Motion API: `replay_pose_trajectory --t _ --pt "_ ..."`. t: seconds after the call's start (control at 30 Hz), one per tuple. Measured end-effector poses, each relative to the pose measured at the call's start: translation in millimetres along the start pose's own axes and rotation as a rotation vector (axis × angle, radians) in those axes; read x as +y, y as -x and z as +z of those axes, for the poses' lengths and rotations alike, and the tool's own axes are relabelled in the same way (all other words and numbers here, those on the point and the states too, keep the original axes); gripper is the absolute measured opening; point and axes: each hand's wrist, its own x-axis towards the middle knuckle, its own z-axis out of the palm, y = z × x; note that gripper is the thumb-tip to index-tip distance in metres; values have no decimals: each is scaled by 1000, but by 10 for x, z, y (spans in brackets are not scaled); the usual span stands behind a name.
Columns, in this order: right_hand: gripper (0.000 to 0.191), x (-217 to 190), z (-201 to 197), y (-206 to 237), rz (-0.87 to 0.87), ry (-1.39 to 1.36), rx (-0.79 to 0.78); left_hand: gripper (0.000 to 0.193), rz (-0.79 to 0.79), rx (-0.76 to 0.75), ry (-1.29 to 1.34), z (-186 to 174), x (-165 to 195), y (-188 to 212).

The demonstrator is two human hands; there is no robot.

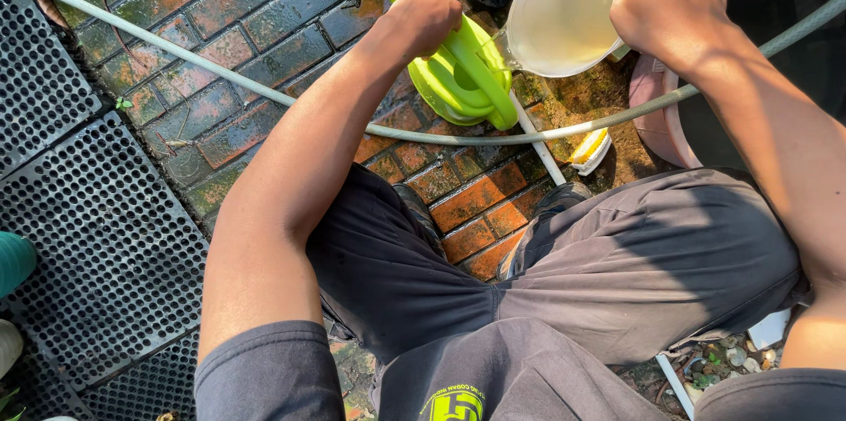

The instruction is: The person waters numerous potted plants on shelves and the floor using a green watering can. They refill the watering can from a bucket using a plastic cup multiple times during the task.

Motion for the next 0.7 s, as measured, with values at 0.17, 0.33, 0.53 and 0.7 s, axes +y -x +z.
replay_pose_trajectory --t 0.17,0.33,0.53,0.7 --pt "27 99 65 12 -119 66 76 32 -2 47 13 43 -2 -1" --pt "17 163 119 29 -139 152 111 31 6 55 -38 65 5 -11" --pt "29 15 13 63 -148 113 133 30 5 69 -22 41 4 11" --pt "32 -55 -35 60 -236 180 224 27 -9 57 -30 19 -2 1"
